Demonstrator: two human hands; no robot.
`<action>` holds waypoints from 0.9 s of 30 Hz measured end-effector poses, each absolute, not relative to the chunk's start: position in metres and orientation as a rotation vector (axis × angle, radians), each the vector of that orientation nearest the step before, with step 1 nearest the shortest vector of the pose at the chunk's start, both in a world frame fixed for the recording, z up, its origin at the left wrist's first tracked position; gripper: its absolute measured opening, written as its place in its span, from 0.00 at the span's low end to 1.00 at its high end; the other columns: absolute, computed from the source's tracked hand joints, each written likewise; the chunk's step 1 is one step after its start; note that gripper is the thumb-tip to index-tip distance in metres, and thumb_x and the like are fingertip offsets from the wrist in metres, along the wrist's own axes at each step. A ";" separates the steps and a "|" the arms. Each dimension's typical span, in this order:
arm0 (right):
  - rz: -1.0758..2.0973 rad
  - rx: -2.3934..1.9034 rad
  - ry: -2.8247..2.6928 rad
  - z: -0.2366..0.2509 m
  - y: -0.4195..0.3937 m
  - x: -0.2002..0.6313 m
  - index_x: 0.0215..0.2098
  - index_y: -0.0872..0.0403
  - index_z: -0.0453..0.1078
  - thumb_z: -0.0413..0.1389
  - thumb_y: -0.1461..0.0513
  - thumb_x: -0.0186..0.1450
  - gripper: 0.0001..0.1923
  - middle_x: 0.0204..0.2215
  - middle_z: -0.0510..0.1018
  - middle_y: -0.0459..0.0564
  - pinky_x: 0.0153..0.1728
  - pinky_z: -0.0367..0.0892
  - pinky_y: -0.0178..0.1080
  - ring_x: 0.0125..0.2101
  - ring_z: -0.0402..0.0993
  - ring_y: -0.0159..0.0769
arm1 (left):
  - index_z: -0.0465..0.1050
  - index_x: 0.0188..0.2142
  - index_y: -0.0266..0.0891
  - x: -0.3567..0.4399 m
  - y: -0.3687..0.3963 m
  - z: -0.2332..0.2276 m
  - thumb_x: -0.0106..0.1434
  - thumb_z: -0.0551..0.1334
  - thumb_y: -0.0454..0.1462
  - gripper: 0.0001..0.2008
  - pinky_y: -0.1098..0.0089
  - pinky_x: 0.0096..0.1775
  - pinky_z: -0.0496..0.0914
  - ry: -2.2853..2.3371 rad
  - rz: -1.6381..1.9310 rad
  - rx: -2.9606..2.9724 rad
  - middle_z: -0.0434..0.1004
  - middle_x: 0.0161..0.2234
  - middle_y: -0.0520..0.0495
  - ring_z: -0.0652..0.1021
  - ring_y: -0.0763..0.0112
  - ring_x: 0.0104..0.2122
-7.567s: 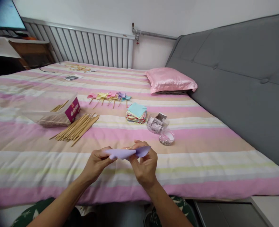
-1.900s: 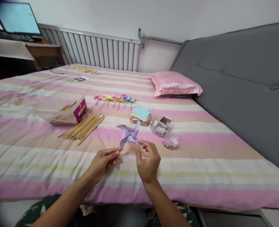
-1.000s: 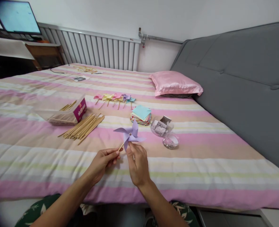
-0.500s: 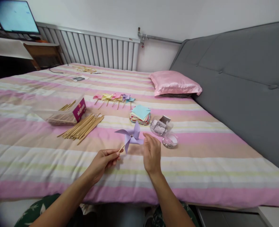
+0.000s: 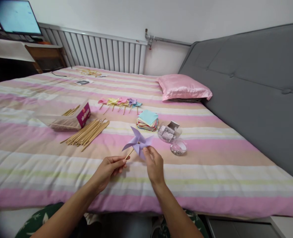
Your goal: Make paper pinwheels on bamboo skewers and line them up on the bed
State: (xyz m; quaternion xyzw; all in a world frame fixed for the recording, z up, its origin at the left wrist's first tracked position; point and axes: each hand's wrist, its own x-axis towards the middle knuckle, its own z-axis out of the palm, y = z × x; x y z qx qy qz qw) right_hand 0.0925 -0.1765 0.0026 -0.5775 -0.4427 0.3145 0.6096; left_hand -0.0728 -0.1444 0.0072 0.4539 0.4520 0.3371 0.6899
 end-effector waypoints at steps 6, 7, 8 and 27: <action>1.093 -1.031 -0.514 0.000 -0.168 0.093 0.31 0.55 0.73 0.65 0.58 0.48 0.13 0.28 0.78 0.46 0.35 0.64 0.35 0.30 0.72 0.33 | 0.79 0.38 0.31 -0.070 -0.148 0.006 0.51 0.66 0.40 0.16 0.77 0.21 0.50 0.975 0.674 1.050 0.72 0.21 0.48 0.64 0.83 0.18; 1.083 -1.024 -0.476 0.000 -0.168 0.092 0.31 0.56 0.73 0.66 0.59 0.47 0.14 0.28 0.79 0.46 0.34 0.64 0.35 0.30 0.72 0.32 | 0.79 0.38 0.32 -0.069 -0.148 0.005 0.51 0.66 0.40 0.16 0.77 0.21 0.50 0.969 0.667 1.053 0.73 0.22 0.48 0.64 0.83 0.18; 1.069 -1.027 -0.448 0.000 -0.167 0.092 0.30 0.56 0.73 0.66 0.59 0.46 0.14 0.28 0.79 0.45 0.34 0.64 0.35 0.29 0.72 0.32 | 0.79 0.37 0.32 -0.068 -0.149 0.005 0.51 0.66 0.40 0.16 0.77 0.21 0.51 0.964 0.663 1.056 0.73 0.22 0.48 0.64 0.82 0.18; 1.015 -1.080 -0.308 0.002 -0.167 0.085 0.25 0.57 0.73 0.68 0.60 0.40 0.15 0.22 0.77 0.44 0.27 0.65 0.32 0.25 0.71 0.30 | 0.80 0.36 0.34 -0.066 -0.151 0.006 0.49 0.67 0.39 0.15 0.76 0.22 0.54 0.940 0.636 1.049 0.73 0.20 0.50 0.63 0.82 0.17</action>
